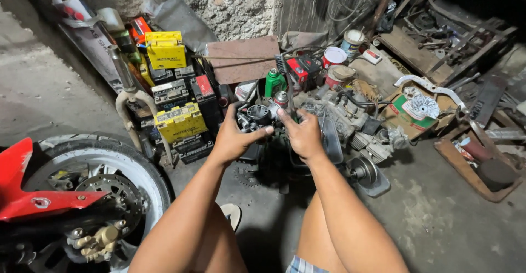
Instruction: Reassembling and cleaning parts of a motorcycle carburetor using a small tool in a workshop environment.
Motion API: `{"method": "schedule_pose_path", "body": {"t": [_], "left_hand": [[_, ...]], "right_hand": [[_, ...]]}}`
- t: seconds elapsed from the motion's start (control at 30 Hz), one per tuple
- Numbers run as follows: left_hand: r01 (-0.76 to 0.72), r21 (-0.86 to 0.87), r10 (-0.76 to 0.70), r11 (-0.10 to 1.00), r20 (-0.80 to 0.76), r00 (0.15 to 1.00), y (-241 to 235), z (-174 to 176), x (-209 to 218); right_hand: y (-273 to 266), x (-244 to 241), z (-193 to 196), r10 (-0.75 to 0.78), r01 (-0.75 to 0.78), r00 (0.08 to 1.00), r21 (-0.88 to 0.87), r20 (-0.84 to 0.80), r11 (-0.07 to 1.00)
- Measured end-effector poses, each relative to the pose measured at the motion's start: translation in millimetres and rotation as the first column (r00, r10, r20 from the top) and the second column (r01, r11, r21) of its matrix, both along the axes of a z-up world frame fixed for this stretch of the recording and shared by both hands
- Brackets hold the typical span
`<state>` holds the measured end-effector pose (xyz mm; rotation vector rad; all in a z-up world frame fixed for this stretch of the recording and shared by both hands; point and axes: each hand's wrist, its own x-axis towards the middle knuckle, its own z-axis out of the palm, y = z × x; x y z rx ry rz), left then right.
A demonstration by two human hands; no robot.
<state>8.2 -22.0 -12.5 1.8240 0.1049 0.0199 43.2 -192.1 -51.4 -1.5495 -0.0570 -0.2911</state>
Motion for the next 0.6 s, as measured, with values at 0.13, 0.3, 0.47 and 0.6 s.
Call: {"method": "schedule_pose_path", "body": {"t": [0.13, 0.3, 0.47, 0.6], "left_hand": [[-0.099, -0.060, 0.095, 0.993, -0.062, 0.994, -2.9, -0.6, 0.4], [-0.263, -0.098, 0.255, 0.960, -0.080, 0.963, 1.8, -3.4, 6.3], [-0.321, -0.107, 0.313, 0.941, -0.085, 0.946, 4.3, 6.5, 3.7], [-0.356, -0.110, 0.351, 0.928, -0.059, 0.934, 5.6, -1.7, 7.8]], "right_hand": [[-12.3, 8.1, -15.3, -0.051, 0.044, 0.997, -0.121, -0.050, 0.992], [-36.0, 41.3, -84.3, -0.102, 0.066, 0.988, -0.276, -0.117, 0.959], [-30.2, 21.7, -56.7, -0.080, 0.055, 0.995, -0.309, -0.067, 0.949], [-26.3, 10.5, -39.2, -0.065, 0.045, 0.997, -0.334, -0.047, 0.941]]}}
